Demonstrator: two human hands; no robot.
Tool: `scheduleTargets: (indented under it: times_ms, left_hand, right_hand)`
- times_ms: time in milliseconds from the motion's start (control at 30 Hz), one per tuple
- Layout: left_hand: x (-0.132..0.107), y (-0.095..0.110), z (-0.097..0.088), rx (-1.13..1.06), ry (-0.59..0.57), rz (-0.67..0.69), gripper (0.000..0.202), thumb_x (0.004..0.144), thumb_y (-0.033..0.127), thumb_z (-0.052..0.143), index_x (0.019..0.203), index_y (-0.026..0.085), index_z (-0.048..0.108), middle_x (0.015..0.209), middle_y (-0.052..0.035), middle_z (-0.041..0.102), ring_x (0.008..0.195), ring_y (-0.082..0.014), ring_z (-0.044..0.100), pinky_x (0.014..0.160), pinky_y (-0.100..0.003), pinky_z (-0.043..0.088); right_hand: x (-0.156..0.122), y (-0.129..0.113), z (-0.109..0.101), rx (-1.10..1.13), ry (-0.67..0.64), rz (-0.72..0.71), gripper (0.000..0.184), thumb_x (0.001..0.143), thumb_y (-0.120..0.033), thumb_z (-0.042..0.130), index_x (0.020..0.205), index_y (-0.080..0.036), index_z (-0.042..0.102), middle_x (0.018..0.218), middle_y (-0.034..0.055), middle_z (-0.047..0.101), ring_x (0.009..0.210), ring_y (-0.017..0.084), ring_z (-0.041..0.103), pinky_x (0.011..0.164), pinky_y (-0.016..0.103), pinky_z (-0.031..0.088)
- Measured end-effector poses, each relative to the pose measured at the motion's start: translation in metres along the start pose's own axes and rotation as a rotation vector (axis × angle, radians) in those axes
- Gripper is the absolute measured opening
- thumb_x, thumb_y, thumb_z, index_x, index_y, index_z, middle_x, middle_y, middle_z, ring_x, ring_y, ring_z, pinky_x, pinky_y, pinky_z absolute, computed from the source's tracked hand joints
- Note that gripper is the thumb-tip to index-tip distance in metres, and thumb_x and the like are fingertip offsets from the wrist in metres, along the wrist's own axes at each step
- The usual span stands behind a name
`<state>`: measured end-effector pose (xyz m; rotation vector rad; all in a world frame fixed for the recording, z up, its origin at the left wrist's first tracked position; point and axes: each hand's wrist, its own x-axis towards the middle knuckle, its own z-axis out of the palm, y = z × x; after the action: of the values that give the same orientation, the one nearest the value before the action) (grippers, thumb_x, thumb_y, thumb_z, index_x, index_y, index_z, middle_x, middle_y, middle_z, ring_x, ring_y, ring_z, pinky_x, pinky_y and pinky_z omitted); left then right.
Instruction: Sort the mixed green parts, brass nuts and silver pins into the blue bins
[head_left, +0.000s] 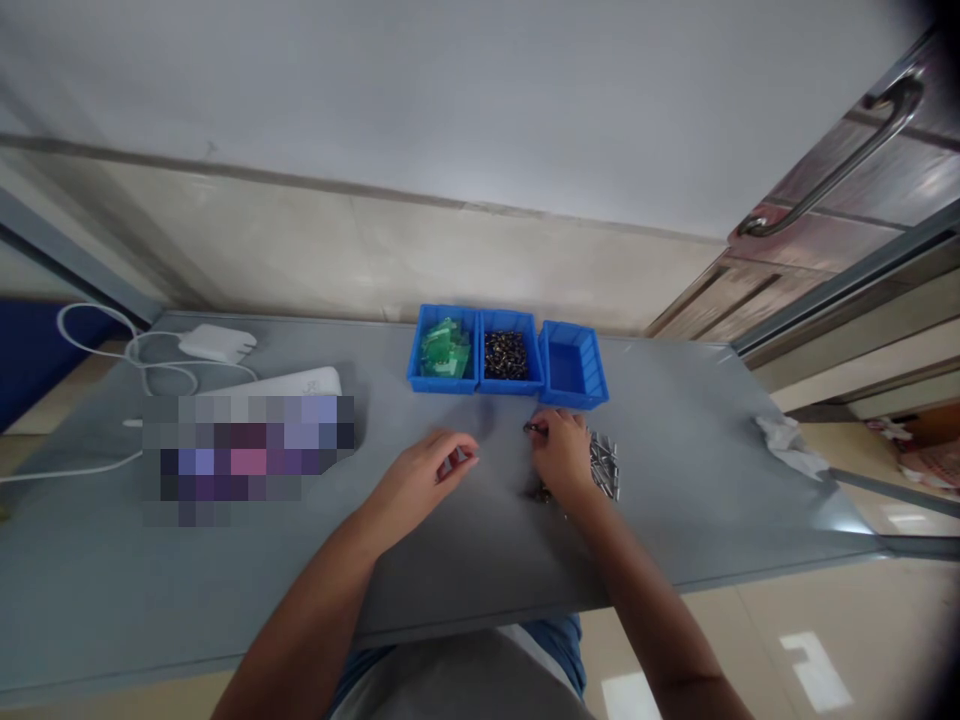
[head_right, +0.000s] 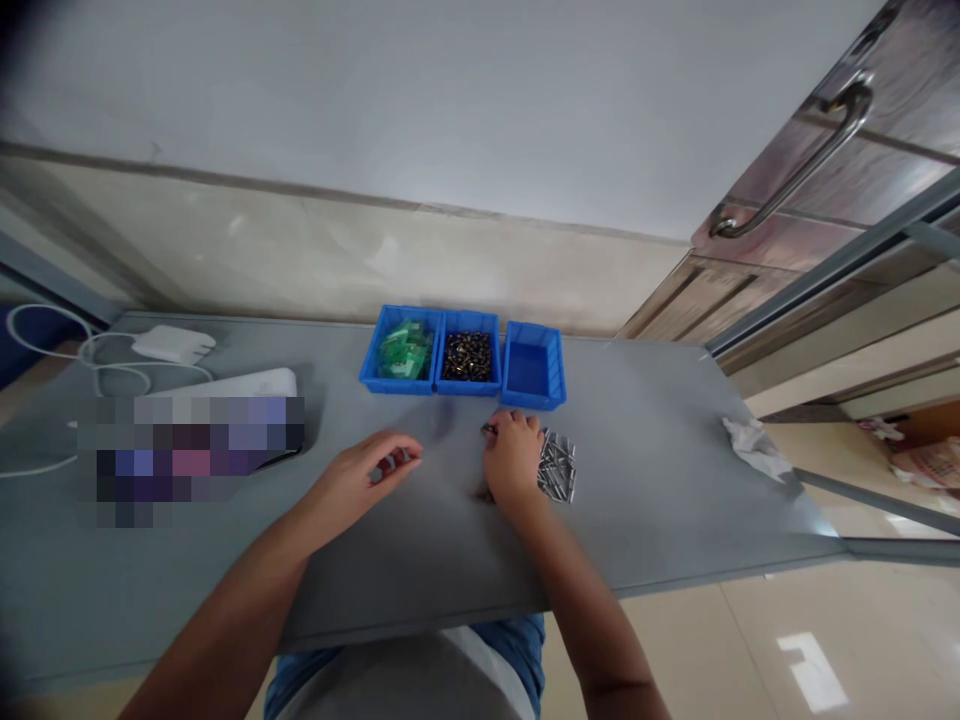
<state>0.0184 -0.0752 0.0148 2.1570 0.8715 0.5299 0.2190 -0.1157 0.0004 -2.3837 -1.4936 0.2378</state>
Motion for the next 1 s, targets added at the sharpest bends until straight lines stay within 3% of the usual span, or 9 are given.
scheduleTargets:
  times_ms: [133, 233, 467, 700, 1000]
  left_hand:
    - [0.000, 0.000, 0.000, 0.001, -0.007, -0.015, 0.011, 0.084, 0.025, 0.047, 0.093, 0.022, 0.052, 0.086, 0.0013, 0.055, 0.068, -0.0085, 0.052, 0.063, -0.020, 0.043]
    - [0.000, 0.000, 0.001, -0.007, -0.013, -0.001, 0.010, 0.084, 0.024, 0.047, 0.092, 0.022, 0.052, 0.086, 0.0016, 0.055, 0.067, -0.0083, 0.052, 0.063, -0.021, 0.043]
    - [0.001, 0.002, 0.001, -0.070, 0.043, 0.008, 0.020, 0.083, 0.026, 0.049, 0.103, 0.024, 0.047, 0.090, 0.0009, 0.055, 0.074, -0.0098, 0.054, 0.066, -0.022, 0.045]
    - [0.003, 0.003, 0.001, -0.079, 0.049, 0.076, 0.018, 0.083, 0.026, 0.049, 0.101, 0.023, 0.050, 0.088, -0.0002, 0.052, 0.075, -0.0103, 0.053, 0.064, -0.022, 0.046]
    - [0.003, 0.002, 0.002, -0.092, 0.079, 0.099, 0.011, 0.083, 0.023, 0.049, 0.093, 0.021, 0.054, 0.086, 0.0000, 0.053, 0.073, -0.0095, 0.053, 0.065, -0.022, 0.046]
  right_hand:
    - [0.000, -0.001, -0.004, 0.158, 0.092, -0.071, 0.017, 0.073, -0.014, 0.049, 0.083, -0.018, 0.061, 0.087, 0.0082, 0.061, 0.086, 0.021, 0.049, 0.075, 0.034, 0.034]
    - [-0.006, -0.010, -0.009, 0.417, 0.090, -0.157, 0.019, 0.075, -0.016, 0.046, 0.088, -0.018, 0.060, 0.088, 0.0062, 0.060, 0.081, 0.018, 0.051, 0.075, 0.033, 0.037]
    - [-0.025, -0.033, -0.006, 1.029, -0.354, -0.207, 0.017, 0.079, -0.023, 0.047, 0.091, -0.020, 0.059, 0.086, 0.0027, 0.061, 0.078, 0.013, 0.055, 0.071, 0.027, 0.041]
    - [-0.029, -0.030, 0.010, 1.407, -0.539, -0.063, 0.017, 0.071, -0.027, 0.061, 0.087, -0.022, 0.059, 0.077, -0.0013, 0.062, 0.067, 0.009, 0.054, 0.067, 0.025, 0.041]
    - [-0.030, -0.034, 0.008, 1.513, -0.571, 0.086, 0.018, 0.067, -0.032, 0.065, 0.078, -0.018, 0.062, 0.068, -0.0013, 0.062, 0.062, 0.009, 0.055, 0.068, 0.025, 0.042]
